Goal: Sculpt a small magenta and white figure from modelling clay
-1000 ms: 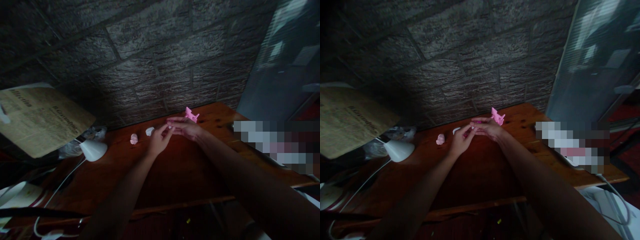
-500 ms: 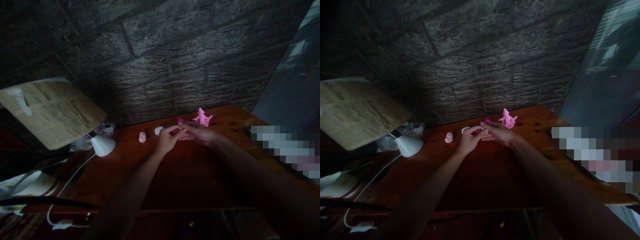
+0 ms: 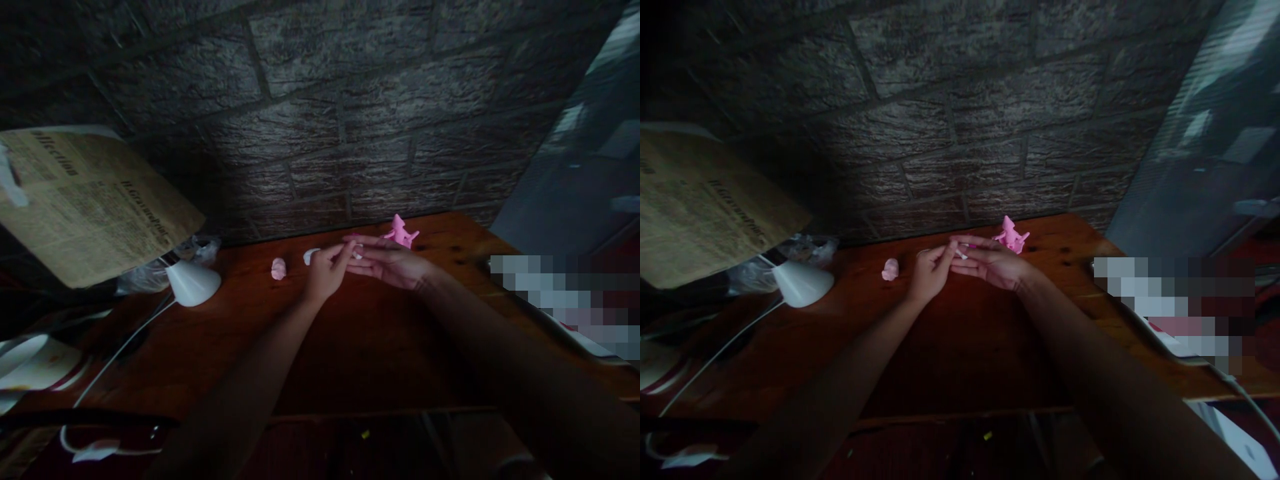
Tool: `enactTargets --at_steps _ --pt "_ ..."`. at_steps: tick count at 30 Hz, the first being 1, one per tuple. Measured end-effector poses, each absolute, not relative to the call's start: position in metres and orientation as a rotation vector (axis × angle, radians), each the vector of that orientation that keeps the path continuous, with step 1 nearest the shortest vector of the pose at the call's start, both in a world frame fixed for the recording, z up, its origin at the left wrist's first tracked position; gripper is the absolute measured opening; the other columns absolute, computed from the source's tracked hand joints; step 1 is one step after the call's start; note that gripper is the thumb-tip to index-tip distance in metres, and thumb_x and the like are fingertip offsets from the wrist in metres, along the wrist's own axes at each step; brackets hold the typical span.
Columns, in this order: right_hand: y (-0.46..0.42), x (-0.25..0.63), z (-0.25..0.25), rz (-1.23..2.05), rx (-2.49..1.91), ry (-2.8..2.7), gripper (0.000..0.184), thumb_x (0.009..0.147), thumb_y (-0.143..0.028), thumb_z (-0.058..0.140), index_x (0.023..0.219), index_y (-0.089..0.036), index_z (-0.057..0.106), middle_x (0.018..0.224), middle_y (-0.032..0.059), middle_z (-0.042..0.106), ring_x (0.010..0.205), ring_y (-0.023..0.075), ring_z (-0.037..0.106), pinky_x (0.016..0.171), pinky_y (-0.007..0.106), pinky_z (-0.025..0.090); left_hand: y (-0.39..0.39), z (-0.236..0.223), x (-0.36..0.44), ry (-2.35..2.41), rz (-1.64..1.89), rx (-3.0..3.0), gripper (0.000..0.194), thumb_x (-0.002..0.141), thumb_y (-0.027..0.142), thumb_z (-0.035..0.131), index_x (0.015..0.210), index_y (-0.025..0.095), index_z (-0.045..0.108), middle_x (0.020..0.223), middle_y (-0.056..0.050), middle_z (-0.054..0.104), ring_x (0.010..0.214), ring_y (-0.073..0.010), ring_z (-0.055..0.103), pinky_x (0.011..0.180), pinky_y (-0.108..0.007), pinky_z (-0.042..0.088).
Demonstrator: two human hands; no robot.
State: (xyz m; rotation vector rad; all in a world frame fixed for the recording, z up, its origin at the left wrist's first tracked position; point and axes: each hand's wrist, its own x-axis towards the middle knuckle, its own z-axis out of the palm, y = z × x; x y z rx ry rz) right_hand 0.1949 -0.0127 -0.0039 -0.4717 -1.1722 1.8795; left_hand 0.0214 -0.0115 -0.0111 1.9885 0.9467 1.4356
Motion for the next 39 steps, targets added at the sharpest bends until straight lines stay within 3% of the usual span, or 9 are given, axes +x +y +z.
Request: enactTargets --at_steps 5,8,12,15,19,24,32,36,39 --pt "-0.011 0.196 -0.004 1.767 -0.596 -1.150 0.030 0.081 -0.020 0.079 0.109 -0.029 0.076 0.104 0.0009 0.078 0.093 0.0156 0.075 0.096 0.037 0.059 -0.015 -0.014 0.027 0.846 1.342 1.851 0.035 0.093 0.047 0.058 0.099 0.018 0.076 0.083 -0.007 0.076 0.065 -0.0145 0.066 0.056 -0.025 0.052" --pt "-0.012 0.194 -0.003 1.679 -0.669 -1.140 0.027 0.076 -0.020 0.083 0.101 -0.030 0.079 0.098 0.0004 0.079 0.091 0.0158 0.075 0.091 0.034 0.061 -0.017 -0.014 0.031 0.798 1.317 1.816 0.030 0.087 0.042 0.068 0.105 0.018 0.073 0.095 -0.009 0.076 0.078 -0.0167 0.070 0.064 -0.026 0.055" --pt "-0.013 0.190 -0.002 1.587 -0.736 -1.121 0.021 0.073 -0.026 0.086 0.093 -0.027 0.080 0.090 0.0018 0.080 0.088 0.0161 0.074 0.087 0.033 0.061 -0.016 -0.014 0.033 0.743 1.257 1.769 0.032 0.082 0.037 0.074 0.107 0.017 0.070 0.095 -0.008 0.075 0.082 -0.0165 0.070 0.069 -0.026 0.056" --pt "-0.013 0.187 -0.002 1.567 -0.721 -1.117 0.023 0.074 -0.033 0.086 0.095 -0.026 0.078 0.092 0.0025 0.080 0.087 0.0162 0.074 0.084 0.032 0.061 -0.012 -0.016 0.033 0.782 1.254 1.674 0.031 0.079 0.040 0.076 0.099 0.017 0.070 0.087 -0.005 0.073 0.074 -0.0143 0.066 0.060 -0.023 0.053" --pt "-0.014 0.186 0.002 1.670 -0.638 -1.130 0.028 0.087 -0.043 0.074 0.106 -0.023 0.075 0.098 0.0066 0.079 0.096 0.0193 0.074 0.090 0.036 0.060 -0.008 -0.018 0.034 0.843 1.335 1.543 0.029 0.075 0.042 0.078 0.088 0.017 0.071 0.078 -0.002 0.070 0.065 -0.0112 0.060 0.058 -0.023 0.050" --pt "-0.013 0.188 0.003 1.705 -0.653 -1.048 0.019 0.090 -0.031 0.071 0.108 -0.023 0.073 0.098 0.0058 0.080 0.095 0.0179 0.075 0.094 0.037 0.059 -0.013 -0.013 0.036 0.860 1.376 1.461 0.030 0.074 0.043 0.080 0.092 0.019 0.074 0.083 -0.003 0.071 0.068 -0.0114 0.061 0.061 -0.025 0.051" --pt "-0.014 0.192 0.004 1.740 -0.646 -1.049 0.023 0.075 -0.021 0.084 0.098 -0.025 0.079 0.091 0.0002 0.080 0.083 0.0133 0.075 0.093 0.032 0.060 -0.014 -0.009 0.031 0.756 1.304 1.427 0.038 0.075 0.054 0.078 0.093 0.021 0.078 0.084 -0.005 0.075 0.074 -0.0147 0.066 0.068 -0.028 0.055" --pt "-0.016 0.190 0.005 1.663 -0.633 -1.087 0.023 0.073 -0.021 0.085 0.096 -0.025 0.079 0.091 0.0001 0.080 0.083 0.0141 0.075 0.092 0.033 0.060 -0.011 -0.011 0.030 0.764 1.312 1.392 0.039 0.075 0.055 0.078 0.094 0.020 0.078 0.084 -0.006 0.075 0.073 -0.0147 0.067 0.066 -0.028 0.055" --pt "-0.018 0.189 0.008 1.690 -0.600 -1.115 0.019 0.082 -0.028 0.079 0.100 -0.024 0.077 0.095 0.0030 0.080 0.089 0.0167 0.076 0.094 0.036 0.060 -0.008 -0.013 0.028 0.759 1.338 1.320 0.037 0.075 0.054 0.078 0.091 0.020 0.077 0.085 -0.006 0.076 0.074 -0.0148 0.068 0.069 -0.028 0.056"
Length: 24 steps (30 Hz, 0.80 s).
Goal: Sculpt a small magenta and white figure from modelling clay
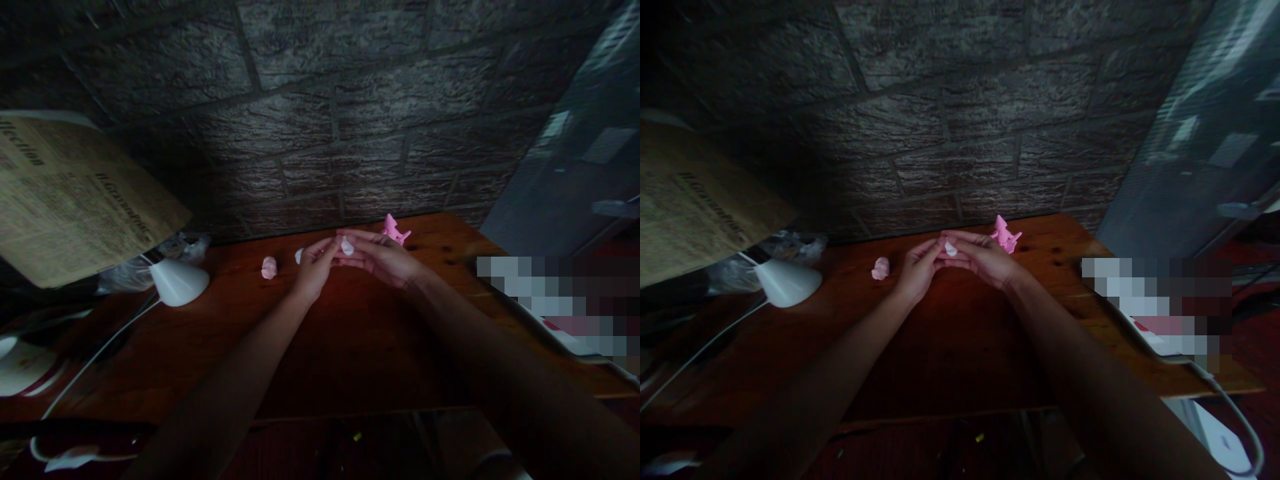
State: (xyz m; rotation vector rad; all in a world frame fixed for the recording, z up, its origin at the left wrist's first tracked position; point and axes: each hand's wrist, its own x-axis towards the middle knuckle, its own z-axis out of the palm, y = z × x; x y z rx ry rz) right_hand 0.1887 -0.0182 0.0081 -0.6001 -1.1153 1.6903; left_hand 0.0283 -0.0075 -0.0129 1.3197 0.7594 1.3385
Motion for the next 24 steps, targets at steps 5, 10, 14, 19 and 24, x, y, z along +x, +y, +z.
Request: enactTargets --at_steps 5,10,14,19,24 --pt "-0.018 0.189 0.011 1.747 -0.675 -1.050 0.015 0.092 -0.028 0.069 0.105 -0.022 0.073 0.096 0.0057 0.080 0.093 0.0190 0.076 0.094 0.038 0.060 -0.007 -0.011 0.027 0.757 1.337 1.348 0.036 0.076 0.051 0.078 0.093 0.020 0.077 0.085 -0.005 0.076 0.078 -0.0152 0.069 0.076 -0.030 0.056" --pt "-0.014 0.191 0.006 1.766 -0.679 -1.017 0.014 0.089 -0.030 0.073 0.101 -0.022 0.074 0.096 0.0061 0.080 0.096 0.0186 0.075 0.096 0.037 0.059 -0.012 -0.008 0.029 0.795 1.345 1.436 0.034 0.082 0.049 0.074 0.095 0.018 0.077 0.085 -0.006 0.075 0.081 -0.0159 0.068 0.077 -0.030 0.055" --pt "-0.012 0.190 0.001 1.732 -0.673 -1.042 0.021 0.080 -0.026 0.082 0.100 -0.024 0.075 0.095 0.0026 0.079 0.091 0.0158 0.075 0.094 0.035 0.059 -0.014 -0.008 0.030 0.811 1.361 1.457 0.035 0.083 0.051 0.072 0.092 0.018 0.078 0.083 -0.006 0.075 0.075 -0.0146 0.066 0.071 -0.027 0.054" --pt "-0.011 0.185 -0.006 1.654 -0.677 -1.038 0.024 0.074 -0.031 0.087 0.094 -0.024 0.076 0.091 0.0009 0.078 0.079 0.0121 0.071 0.088 0.031 0.061 -0.013 -0.009 0.030 0.799 1.375 1.423 0.037 0.079 0.054 0.074 0.087 0.018 0.077 0.082 -0.005 0.075 0.072 -0.0146 0.066 0.070 -0.029 0.057" --pt "-0.009 0.182 -0.010 1.603 -0.674 -1.030 0.026 0.074 -0.037 0.087 0.094 -0.025 0.075 0.091 -0.0005 0.076 0.076 0.0106 0.070 0.084 0.029 0.062 -0.014 -0.008 0.031 0.774 1.342 1.335 0.034 0.075 0.050 0.079 0.086 0.019 0.076 0.082 -0.005 0.074 0.073 -0.0134 0.066 0.070 -0.027 0.056"
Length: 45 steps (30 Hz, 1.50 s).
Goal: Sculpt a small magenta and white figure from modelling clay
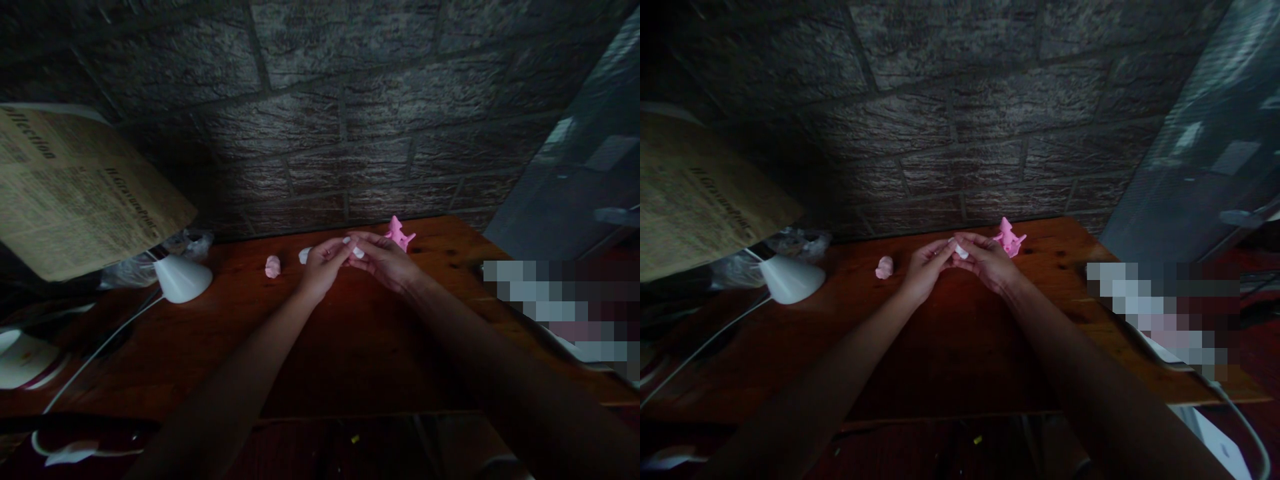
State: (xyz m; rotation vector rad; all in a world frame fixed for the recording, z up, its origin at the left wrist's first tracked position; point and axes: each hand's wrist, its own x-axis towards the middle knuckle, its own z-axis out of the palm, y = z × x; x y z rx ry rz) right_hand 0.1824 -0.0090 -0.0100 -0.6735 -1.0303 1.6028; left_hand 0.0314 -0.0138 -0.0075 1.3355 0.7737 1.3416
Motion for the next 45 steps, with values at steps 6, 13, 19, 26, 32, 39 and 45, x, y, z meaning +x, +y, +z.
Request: enactTargets --at_steps 6,13,19,26,32,39,45 --pt "-0.0126 0.1830 -0.0039 1.607 -0.641 -1.104 0.029 0.074 -0.038 0.086 0.098 -0.026 0.074 0.097 0.0009 0.077 0.091 0.0149 0.073 0.093 0.032 0.060 -0.0105 -0.0065 0.0288 0.748 1.322 1.190 0.027 0.073 0.044 0.082 0.084 0.020 0.075 0.082 -0.002 0.072 0.076 -0.0128 0.065 0.075 -0.028 0.056" --pt "-0.0126 0.1823 -0.0030 1.559 -0.689 -1.121 0.044 0.061 -0.032 0.094 0.099 -0.024 0.075 0.100 0.0009 0.077 0.083 0.0139 0.073 0.089 0.033 0.061 -0.0083 -0.0060 0.0234 0.739 1.275 1.116 0.024 0.070 0.038 0.085 0.084 0.020 0.077 0.084 -0.002 0.073 0.076 -0.0110 0.064 0.079 -0.028 0.053" --pt "-0.0099 0.1814 -0.0074 1.498 -0.741 -1.132 0.040 0.064 -0.031 0.092 0.099 -0.023 0.073 0.101 0.0027 0.076 0.090 0.0172 0.072 0.094 0.038 0.060 -0.0086 -0.0052 0.0238 0.719 1.230 1.059 0.018 0.077 0.036 0.081 0.083 0.019 0.078 0.083 -0.003 0.072 0.077 -0.0122 0.063 0.082 -0.031 0.053" --pt "-0.0115 0.1838 -0.0046 1.540 -0.723 -1.094 0.038 0.068 -0.027 0.089 0.102 -0.026 0.072 0.102 0.0013 0.075 0.091 0.0154 0.071 0.089 0.032 0.058 -0.0093 -0.0058 0.0267 0.652 1.227 1.024 0.018 0.081 0.036 0.078 0.088 0.020 0.078 0.091 -0.005 0.072 0.085 -0.0147 0.064 0.083 -0.031 0.052" --pt "-0.0123 0.1819 -0.0021 1.718 -0.717 -0.992 0.022 0.077 -0.038 0.084 0.090 -0.023 0.075 0.089 0.0025 0.075 0.079 0.0122 0.067 0.073 0.024 0.056 -0.0082 -0.0090 0.0273 0.674 1.262 1.118 0.025 0.076 0.042 0.082 0.083 0.018 0.076 0.077 -0.002 0.067 0.071 -0.0110 0.059 0.078 -0.029 0.051" --pt "-0.0105 0.1807 -0.0063 1.562 -0.789 -1.124 0.028 0.077 -0.041 0.082 0.098 -0.024 0.074 0.094 0.0044 0.076 0.081 0.0154 0.068 0.069 0.027 0.053 -0.0117 -0.0068 0.0305 0.749 1.335 1.344 0.036 0.079 0.052 0.075 0.083 0.017 0.076 0.081 -0.004 0.072 0.073 -0.0129 0.063 0.077 -0.028 0.052" --pt "-0.0105 0.1752 -0.0058 1.323 -0.809 -1.181 0.042 0.067 -0.039 0.089 0.101 -0.020 0.074 0.086 0.0039 0.076 0.075 0.0154 0.067 0.075 0.031 0.054 -0.0110 -0.0090 0.0312 0.806 1.342 1.397 0.037 0.082 0.054 0.070 0.078 0.018 0.074 0.075 -0.004 0.072 0.068 -0.0134 0.064 0.073 -0.028 0.053"
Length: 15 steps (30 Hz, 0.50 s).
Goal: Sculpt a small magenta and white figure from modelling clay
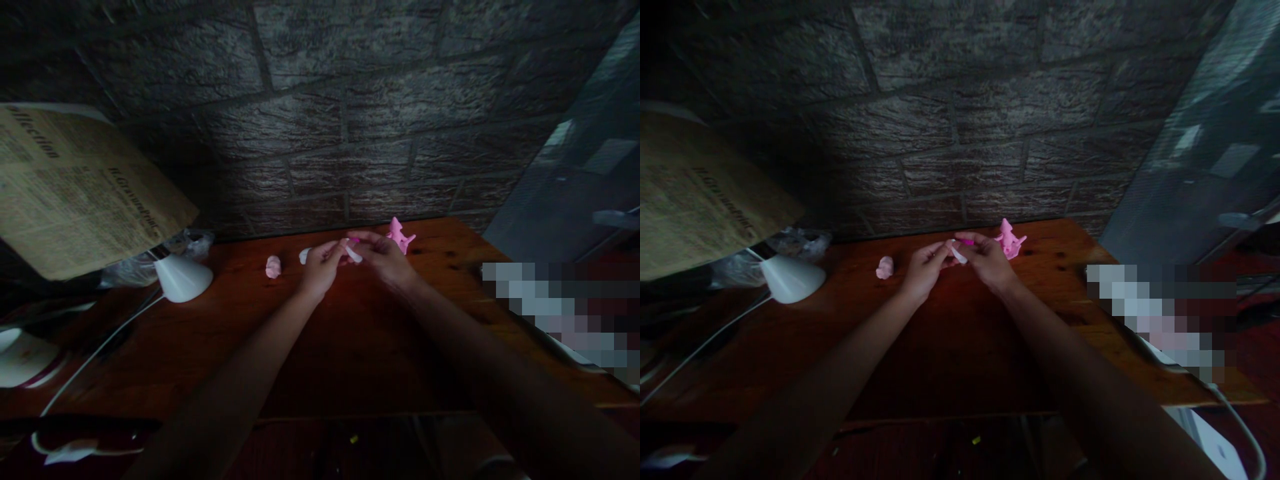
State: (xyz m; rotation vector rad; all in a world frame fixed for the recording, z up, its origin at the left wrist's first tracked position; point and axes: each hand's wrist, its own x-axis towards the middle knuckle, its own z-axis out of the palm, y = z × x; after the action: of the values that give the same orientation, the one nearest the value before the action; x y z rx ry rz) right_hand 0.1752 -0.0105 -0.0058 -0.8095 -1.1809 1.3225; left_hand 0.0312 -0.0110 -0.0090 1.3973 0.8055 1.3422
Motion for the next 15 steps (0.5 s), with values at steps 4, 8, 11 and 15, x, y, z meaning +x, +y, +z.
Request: enactTargets --at_steps 4,8,11,15 --pt "-0.0139 0.1748 -0.0032 1.383 -0.872 -1.163 0.035 0.075 -0.044 0.083 0.099 -0.020 0.074 0.094 0.0072 0.077 0.083 0.0179 0.069 0.077 0.032 0.054 -0.0107 -0.0090 0.0314 0.836 1.384 1.329 0.034 0.080 0.052 0.073 0.080 0.018 0.074 0.078 -0.005 0.073 0.069 -0.0135 0.063 0.072 -0.028 0.053" --pt "-0.0161 0.1760 0.0005 1.645 -0.914 -1.061 0.033 0.091 -0.052 0.067 0.095 -0.019 0.073 0.089 0.0102 0.078 0.084 0.0184 0.069 0.079 0.032 0.054 -0.0090 -0.0088 0.0295 0.908 1.434 1.316 0.031 0.082 0.050 0.071 0.082 0.019 0.076 0.079 -0.005 0.073 0.074 -0.0151 0.065 0.073 -0.028 0.052" --pt "-0.0160 0.1779 0.0019 1.790 -0.915 -0.966 0.029 0.097 -0.047 0.060 0.096 -0.020 0.071 0.086 0.0084 0.078 0.079 0.0158 0.069 0.077 0.029 0.054 -0.0085 -0.0082 0.0287 0.954 1.477 1.351 0.028 0.084 0.048 0.069 0.084 0.021 0.077 0.083 -0.005 0.074 0.080 -0.0163 0.066 0.078 -0.029 0.051" --pt "-0.0142 0.1813 -0.0007 1.892 -0.862 -0.952 0.025 0.094 -0.046 0.065 0.091 -0.022 0.072 0.084 0.0058 0.077 0.071 0.0139 0.065 0.073 0.028 0.054 -0.0106 -0.0076 0.0314 0.897 1.451 1.331 0.031 0.082 0.051 0.072 0.084 0.021 0.077 0.087 -0.006 0.076 0.087 -0.0185 0.067 0.085 -0.031 0.050"
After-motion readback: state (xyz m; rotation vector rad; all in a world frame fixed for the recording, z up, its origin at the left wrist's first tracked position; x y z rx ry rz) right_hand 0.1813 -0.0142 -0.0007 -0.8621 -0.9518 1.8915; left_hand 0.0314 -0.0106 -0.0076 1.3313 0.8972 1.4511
